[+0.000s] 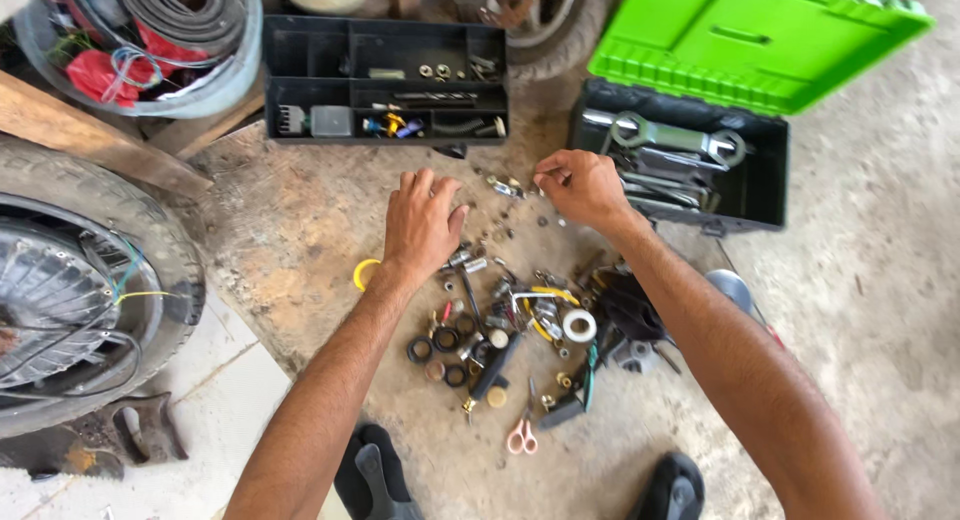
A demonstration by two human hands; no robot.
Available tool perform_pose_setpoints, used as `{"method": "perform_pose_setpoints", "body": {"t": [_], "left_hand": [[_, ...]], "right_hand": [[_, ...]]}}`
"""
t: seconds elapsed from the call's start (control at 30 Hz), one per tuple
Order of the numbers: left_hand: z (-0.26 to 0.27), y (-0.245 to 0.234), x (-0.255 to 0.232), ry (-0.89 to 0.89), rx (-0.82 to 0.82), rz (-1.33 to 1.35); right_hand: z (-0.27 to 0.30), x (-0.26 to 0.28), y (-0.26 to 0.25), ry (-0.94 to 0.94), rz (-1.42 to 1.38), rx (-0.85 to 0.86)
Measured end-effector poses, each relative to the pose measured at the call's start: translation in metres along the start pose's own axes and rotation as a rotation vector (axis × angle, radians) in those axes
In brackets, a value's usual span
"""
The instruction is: The person cleans a variety of motorcycle parts and fasteners with a black cloth and then uses a pair of pliers to adjust a component.
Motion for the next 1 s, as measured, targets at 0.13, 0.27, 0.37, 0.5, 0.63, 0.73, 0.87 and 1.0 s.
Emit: {"method": "perform_pose_setpoints", "body": {"t": [0.13,0.27,0.37,0.5,0.63,0.73,0.87,1.0], "left_hand": [[0.009,0.01,-0.026,0.017,0.021,-0.001],[0.014,0.035,-0.044,-0.032,0.194,-0.03],[0.006,0.059,-0.047,-0.049,0.323,-0.07],[-0.001,0.084,-0.037,-0.094,0.363,-0.069],[0.005,0.105,-0.029,-0.151,0.411,-0.013],[0.01,0.115,-0.029,-0.148,0.421,-0.011],[0.014,0.129,-0.029,-0.157,0.477,0.004],[0.023,0.132,-0.029,-0.139,0.493,-0.015]], "right_hand": [[0.038,-0.004,-0.015,-0.145,0.088,-0.032],[0.075,-0.013,-0.023,0.004,0.189,0.133],[0.096,-0.027,-0.027,-0.03,0.32,0.239],[0.109,-0.058,-0.018,0.035,0.305,0.282],[0.11,-0.095,0.01,0.115,0.301,0.283],[0.107,-0.111,0.041,0.179,0.253,0.282],[0.115,-0.113,0.1,0.136,0.182,0.274],[0.132,-0.114,0.136,0.106,0.239,0.21]]}}
Point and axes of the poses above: each hand's wrist, its own z-axis away from the middle knuckle, its own y-axis out of the palm, x = y × z, the point moved 2 cm from there along -z, towards the middle knuckle, and after that the axes turned 9 degrees about x, right-handed, at the moved point
